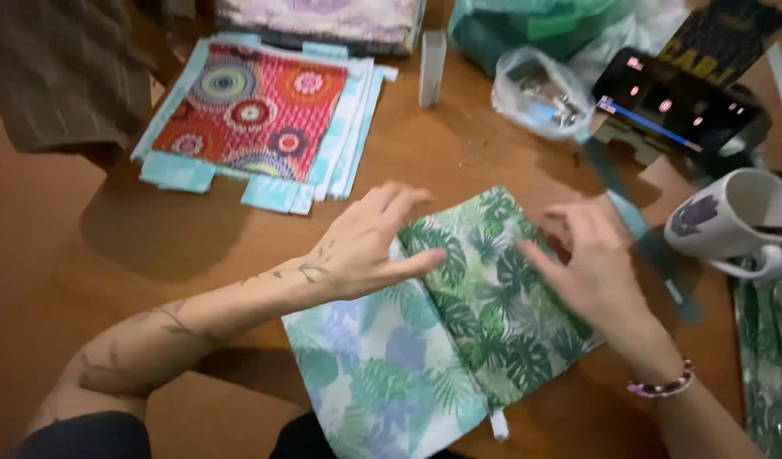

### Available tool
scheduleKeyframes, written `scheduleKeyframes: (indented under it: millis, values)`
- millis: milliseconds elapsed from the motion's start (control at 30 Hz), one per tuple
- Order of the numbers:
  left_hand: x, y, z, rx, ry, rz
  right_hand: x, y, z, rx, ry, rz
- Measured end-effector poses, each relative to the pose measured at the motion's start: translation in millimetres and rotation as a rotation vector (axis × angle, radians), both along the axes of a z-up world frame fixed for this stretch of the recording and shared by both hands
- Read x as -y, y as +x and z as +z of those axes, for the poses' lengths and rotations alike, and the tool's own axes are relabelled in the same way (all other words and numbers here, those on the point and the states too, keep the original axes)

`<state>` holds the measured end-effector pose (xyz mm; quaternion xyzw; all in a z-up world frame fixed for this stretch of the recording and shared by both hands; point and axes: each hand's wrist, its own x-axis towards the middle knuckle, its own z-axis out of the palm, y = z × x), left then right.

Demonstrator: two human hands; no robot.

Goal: Pinning two pieces of patterned fabric together along an edge in preparation for sewing

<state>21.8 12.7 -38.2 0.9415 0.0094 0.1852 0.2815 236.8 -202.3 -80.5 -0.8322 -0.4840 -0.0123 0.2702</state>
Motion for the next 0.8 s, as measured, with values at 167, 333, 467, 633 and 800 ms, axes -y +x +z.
scheduleKeyframes:
  millis: [167, 333, 467, 633, 800]
  values:
    - [-21.6, 13.2, -23.2, -0.208, 0.209, 0.188, 4.0, 8.8, -5.7, -0.11, -0.118, -0.119]
    - [-30.7, 11.8, -37.9, -0.185, 0.023, 0.074, 15.3, 16.7, -17.4, -0.261, -0.084, -0.118]
    - [-36.4, 19.4, -54.1, -0.109, -0.214, 0.035, 19.3, 3.9, 8.4, -0.484, -0.187, -0.192]
    - [-33.4, 18.4, -40.4, -0.215, -0.309, 0.036, 21.2, 2.9, 7.7, -0.392, -0.229, -0.151]
    - [-33.3, 17.4, -57.3, -0.198, -0.142, -0.013, 21.7, 3.5, 2.9, -0.326, -0.24, -0.122]
